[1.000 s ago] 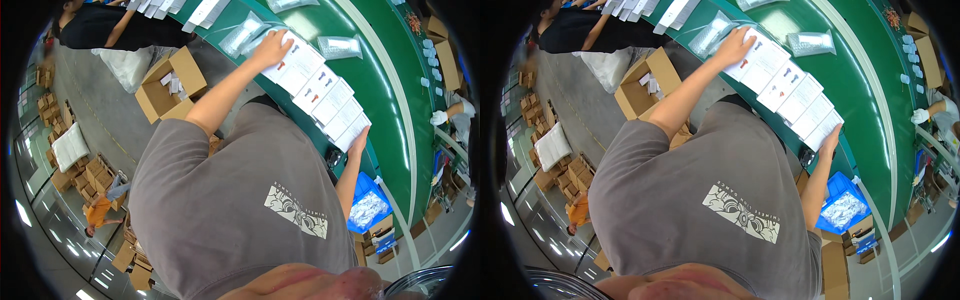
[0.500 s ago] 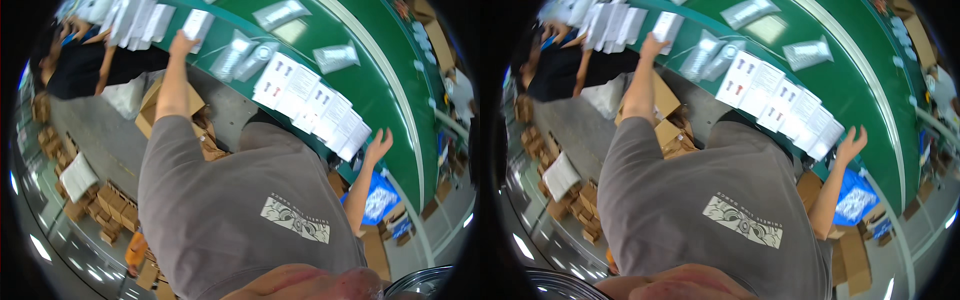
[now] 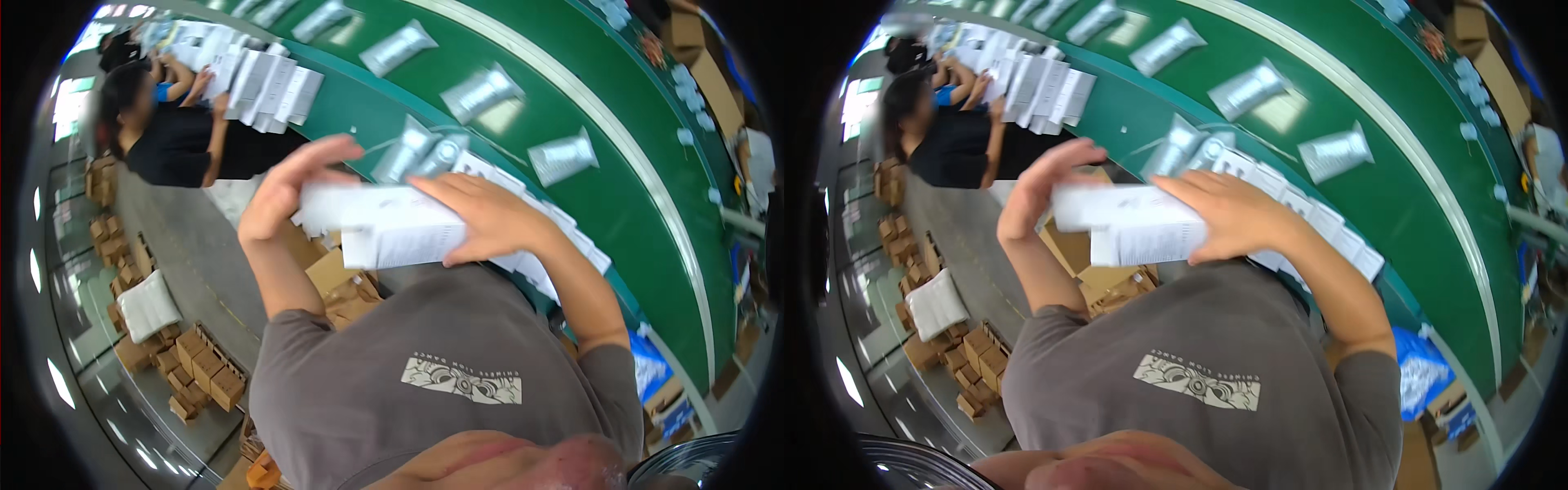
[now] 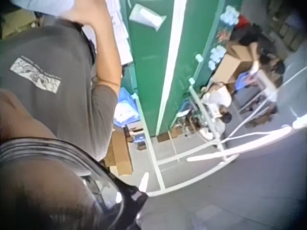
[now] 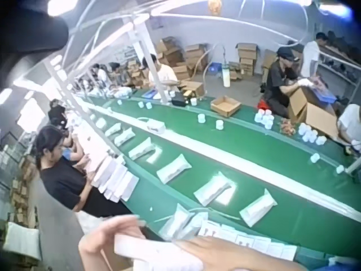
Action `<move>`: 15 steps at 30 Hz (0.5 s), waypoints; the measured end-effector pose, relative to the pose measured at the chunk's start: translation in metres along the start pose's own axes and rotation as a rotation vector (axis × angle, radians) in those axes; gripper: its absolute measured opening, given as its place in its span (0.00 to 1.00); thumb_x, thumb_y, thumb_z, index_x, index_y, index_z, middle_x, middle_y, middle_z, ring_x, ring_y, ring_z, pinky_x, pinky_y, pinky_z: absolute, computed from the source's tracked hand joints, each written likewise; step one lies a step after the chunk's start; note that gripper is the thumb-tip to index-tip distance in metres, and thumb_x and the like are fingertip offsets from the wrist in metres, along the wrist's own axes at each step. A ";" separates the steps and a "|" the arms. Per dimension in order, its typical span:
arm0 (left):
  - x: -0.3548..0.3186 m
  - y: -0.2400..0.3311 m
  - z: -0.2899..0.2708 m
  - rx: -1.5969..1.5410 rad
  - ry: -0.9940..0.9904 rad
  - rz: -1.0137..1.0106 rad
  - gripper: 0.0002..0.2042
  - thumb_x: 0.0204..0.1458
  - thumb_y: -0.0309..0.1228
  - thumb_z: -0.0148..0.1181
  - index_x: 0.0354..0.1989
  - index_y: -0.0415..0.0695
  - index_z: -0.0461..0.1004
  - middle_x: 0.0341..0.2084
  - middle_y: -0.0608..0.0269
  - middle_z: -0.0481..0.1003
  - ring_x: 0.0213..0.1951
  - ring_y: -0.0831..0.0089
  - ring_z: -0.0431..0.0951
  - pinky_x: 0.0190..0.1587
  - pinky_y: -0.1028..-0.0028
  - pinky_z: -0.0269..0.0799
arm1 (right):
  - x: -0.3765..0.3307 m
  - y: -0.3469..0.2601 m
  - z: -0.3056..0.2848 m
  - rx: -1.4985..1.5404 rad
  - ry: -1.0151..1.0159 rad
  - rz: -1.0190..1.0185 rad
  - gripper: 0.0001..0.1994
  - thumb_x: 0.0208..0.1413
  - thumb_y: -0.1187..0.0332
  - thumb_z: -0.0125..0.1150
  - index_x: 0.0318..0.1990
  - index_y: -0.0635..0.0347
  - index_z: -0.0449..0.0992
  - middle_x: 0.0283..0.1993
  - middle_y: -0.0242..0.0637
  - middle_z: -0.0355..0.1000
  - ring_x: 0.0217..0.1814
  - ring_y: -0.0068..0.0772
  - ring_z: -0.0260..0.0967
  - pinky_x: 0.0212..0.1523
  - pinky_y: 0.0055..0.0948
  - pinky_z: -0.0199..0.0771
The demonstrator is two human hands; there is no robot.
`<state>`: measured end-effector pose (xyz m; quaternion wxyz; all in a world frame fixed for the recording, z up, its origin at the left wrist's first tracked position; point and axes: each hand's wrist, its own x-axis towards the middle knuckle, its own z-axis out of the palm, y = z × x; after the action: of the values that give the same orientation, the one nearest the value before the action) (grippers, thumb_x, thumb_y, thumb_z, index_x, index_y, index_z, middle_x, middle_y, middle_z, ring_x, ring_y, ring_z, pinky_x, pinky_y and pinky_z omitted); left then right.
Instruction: Placing small items into white cardboard boxes and closing them on an assembly line.
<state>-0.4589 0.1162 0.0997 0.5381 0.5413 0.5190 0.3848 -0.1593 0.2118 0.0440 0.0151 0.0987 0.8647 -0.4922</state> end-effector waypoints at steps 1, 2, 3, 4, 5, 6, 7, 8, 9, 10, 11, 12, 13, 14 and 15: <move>-0.011 -0.010 -0.002 -0.330 0.193 0.022 0.38 0.51 0.57 0.59 0.62 0.39 0.65 0.56 0.55 0.71 0.54 0.57 0.74 0.56 0.65 0.68 | -0.010 0.009 0.014 0.122 0.166 -0.007 0.52 0.39 0.63 0.76 0.72 0.56 0.50 0.62 0.52 0.60 0.63 0.51 0.61 0.63 0.40 0.60; -0.015 -0.024 0.002 -0.312 0.207 0.025 0.38 0.51 0.57 0.59 0.62 0.39 0.65 0.56 0.55 0.71 0.54 0.57 0.74 0.56 0.65 0.68 | -0.012 0.021 0.025 0.250 0.329 -0.005 0.52 0.41 0.59 0.75 0.72 0.59 0.49 0.61 0.52 0.61 0.62 0.51 0.61 0.62 0.40 0.61; -0.013 -0.042 0.022 -0.368 0.360 0.121 0.38 0.53 0.58 0.55 0.63 0.39 0.64 0.57 0.55 0.71 0.55 0.58 0.73 0.58 0.64 0.67 | -0.008 0.022 0.030 0.257 0.324 -0.010 0.52 0.41 0.59 0.75 0.72 0.59 0.49 0.61 0.52 0.61 0.62 0.51 0.61 0.62 0.40 0.61; -0.003 -0.061 0.047 -0.436 0.498 0.215 0.38 0.55 0.60 0.50 0.64 0.40 0.62 0.57 0.55 0.70 0.56 0.58 0.72 0.59 0.63 0.66 | -0.005 0.022 0.035 0.225 0.378 0.012 0.50 0.44 0.58 0.74 0.72 0.60 0.49 0.62 0.52 0.60 0.62 0.51 0.61 0.62 0.41 0.61; 0.008 -0.070 0.069 -0.505 0.626 0.301 0.39 0.56 0.62 0.46 0.65 0.40 0.61 0.58 0.55 0.70 0.58 0.59 0.71 0.60 0.62 0.65 | -0.003 0.020 0.038 0.195 0.440 0.043 0.48 0.47 0.57 0.72 0.72 0.61 0.50 0.63 0.52 0.60 0.63 0.51 0.61 0.62 0.41 0.61; 0.017 -0.071 0.090 -0.522 0.606 0.278 0.39 0.56 0.62 0.46 0.65 0.40 0.61 0.58 0.55 0.70 0.58 0.59 0.71 0.60 0.62 0.65 | -0.003 0.017 0.042 0.166 0.500 0.082 0.46 0.50 0.56 0.70 0.72 0.62 0.50 0.64 0.52 0.59 0.63 0.51 0.60 0.63 0.41 0.61; 0.025 -0.070 0.111 -0.641 0.742 0.189 0.39 0.57 0.62 0.44 0.65 0.40 0.61 0.58 0.54 0.69 0.59 0.59 0.70 0.61 0.62 0.63 | -0.004 0.015 0.045 0.176 0.507 0.117 0.46 0.50 0.56 0.70 0.72 0.62 0.50 0.64 0.52 0.59 0.63 0.51 0.60 0.63 0.41 0.61; 0.035 -0.069 0.129 -0.752 0.858 0.088 0.39 0.57 0.61 0.42 0.65 0.39 0.61 0.59 0.53 0.68 0.61 0.60 0.68 0.62 0.61 0.62 | -0.004 0.016 0.044 0.096 0.485 0.120 0.44 0.51 0.56 0.68 0.71 0.61 0.51 0.65 0.51 0.59 0.64 0.50 0.59 0.64 0.41 0.60; 0.039 -0.069 0.141 -0.857 0.980 -0.023 0.39 0.57 0.61 0.40 0.65 0.38 0.61 0.60 0.51 0.66 0.62 0.60 0.66 0.64 0.61 0.60 | -0.004 0.018 0.043 0.019 0.453 0.124 0.42 0.53 0.57 0.66 0.71 0.61 0.51 0.66 0.51 0.58 0.65 0.50 0.59 0.65 0.41 0.60; 0.034 -0.074 0.142 -0.868 0.945 -0.057 0.39 0.57 0.61 0.40 0.65 0.38 0.61 0.60 0.51 0.66 0.62 0.60 0.66 0.64 0.61 0.60 | -0.008 0.022 0.041 -0.057 0.418 0.127 0.40 0.55 0.57 0.64 0.71 0.60 0.52 0.67 0.50 0.58 0.66 0.50 0.58 0.66 0.40 0.59; 0.029 -0.081 0.138 -0.817 0.888 -0.026 0.38 0.57 0.61 0.39 0.64 0.40 0.62 0.58 0.52 0.68 0.60 0.59 0.68 0.62 0.60 0.62 | -0.017 0.031 0.032 -0.056 0.438 0.169 0.40 0.55 0.57 0.64 0.71 0.60 0.52 0.67 0.50 0.58 0.66 0.50 0.58 0.66 0.40 0.59; 0.024 -0.087 0.133 -0.764 0.834 0.012 0.37 0.57 0.61 0.39 0.63 0.41 0.63 0.57 0.52 0.69 0.57 0.58 0.71 0.60 0.59 0.64 | -0.023 0.042 0.025 -0.035 0.350 0.142 0.38 0.56 0.59 0.62 0.71 0.59 0.53 0.67 0.50 0.58 0.66 0.49 0.58 0.66 0.40 0.60; 0.020 -0.090 0.133 -0.772 0.799 -0.003 0.37 0.57 0.61 0.39 0.63 0.41 0.63 0.57 0.52 0.69 0.57 0.58 0.71 0.60 0.59 0.64 | -0.029 0.055 0.015 -0.012 0.265 0.111 0.36 0.58 0.61 0.61 0.71 0.58 0.53 0.68 0.49 0.57 0.67 0.49 0.57 0.66 0.40 0.60; 0.014 -0.091 0.132 -0.810 0.734 0.078 0.35 0.58 0.59 0.37 0.61 0.40 0.65 0.55 0.52 0.70 0.57 0.59 0.71 0.59 0.59 0.64 | -0.034 0.071 0.006 0.016 0.184 0.072 0.34 0.59 0.62 0.59 0.71 0.57 0.54 0.68 0.48 0.57 0.68 0.48 0.57 0.67 0.40 0.60; 0.007 -0.091 0.130 -0.851 0.671 0.160 0.34 0.59 0.57 0.36 0.60 0.39 0.66 0.54 0.53 0.72 0.56 0.59 0.71 0.59 0.59 0.64 | -0.043 0.099 -0.010 0.077 0.259 0.144 0.33 0.57 0.66 0.59 0.70 0.56 0.54 0.68 0.47 0.57 0.68 0.48 0.56 0.67 0.40 0.60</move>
<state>-0.3448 0.0890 -0.0065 0.4834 0.1610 0.4178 0.7522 -0.0984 0.2623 -0.0293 -0.0654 0.2237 0.8307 -0.5057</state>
